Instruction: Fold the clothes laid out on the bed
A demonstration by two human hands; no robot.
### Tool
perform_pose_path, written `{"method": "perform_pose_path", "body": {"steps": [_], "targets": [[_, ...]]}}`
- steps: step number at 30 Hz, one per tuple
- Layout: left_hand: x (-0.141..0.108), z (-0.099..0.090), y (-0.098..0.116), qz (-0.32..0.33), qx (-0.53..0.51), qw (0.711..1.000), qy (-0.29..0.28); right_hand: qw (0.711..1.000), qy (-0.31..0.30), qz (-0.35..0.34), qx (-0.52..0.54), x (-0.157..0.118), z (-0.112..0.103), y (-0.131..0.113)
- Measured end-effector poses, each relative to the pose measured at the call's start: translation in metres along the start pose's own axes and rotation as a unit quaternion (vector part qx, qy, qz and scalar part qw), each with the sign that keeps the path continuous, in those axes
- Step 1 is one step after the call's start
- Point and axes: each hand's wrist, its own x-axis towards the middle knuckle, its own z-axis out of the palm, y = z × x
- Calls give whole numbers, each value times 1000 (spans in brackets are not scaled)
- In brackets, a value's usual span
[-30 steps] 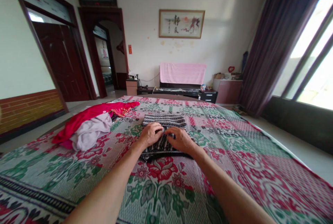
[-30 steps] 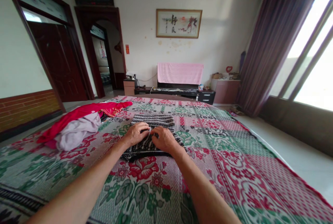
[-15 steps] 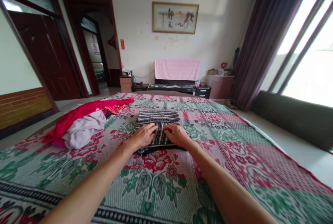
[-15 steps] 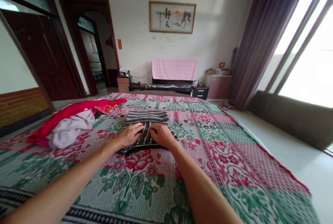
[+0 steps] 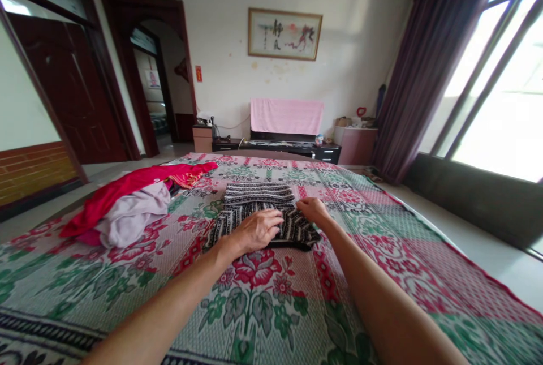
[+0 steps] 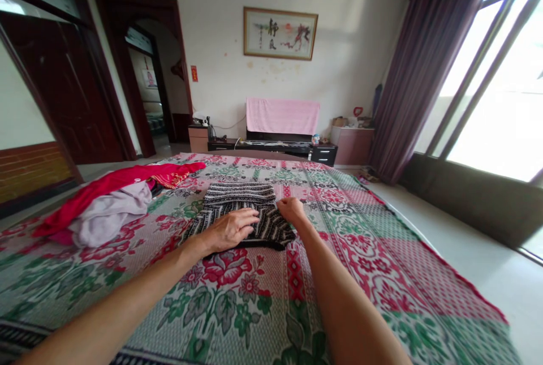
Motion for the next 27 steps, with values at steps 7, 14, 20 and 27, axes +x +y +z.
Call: {"method": "perform_pose_path", "body": {"steps": [7, 14, 20, 27], "targets": [[13, 20, 13, 50, -31, 997, -50, 994, -102, -35, -4, 24, 3, -5], [15, 33, 14, 28, 23, 999, -25, 994, -82, -56, 51, 25, 8, 7], [15, 26, 13, 50, -19, 998, -29, 998, -48, -42, 3, 26, 8, 8], [13, 28, 20, 61, -25, 997, -33, 993, -30, -87, -68, 31, 14, 12]]}}
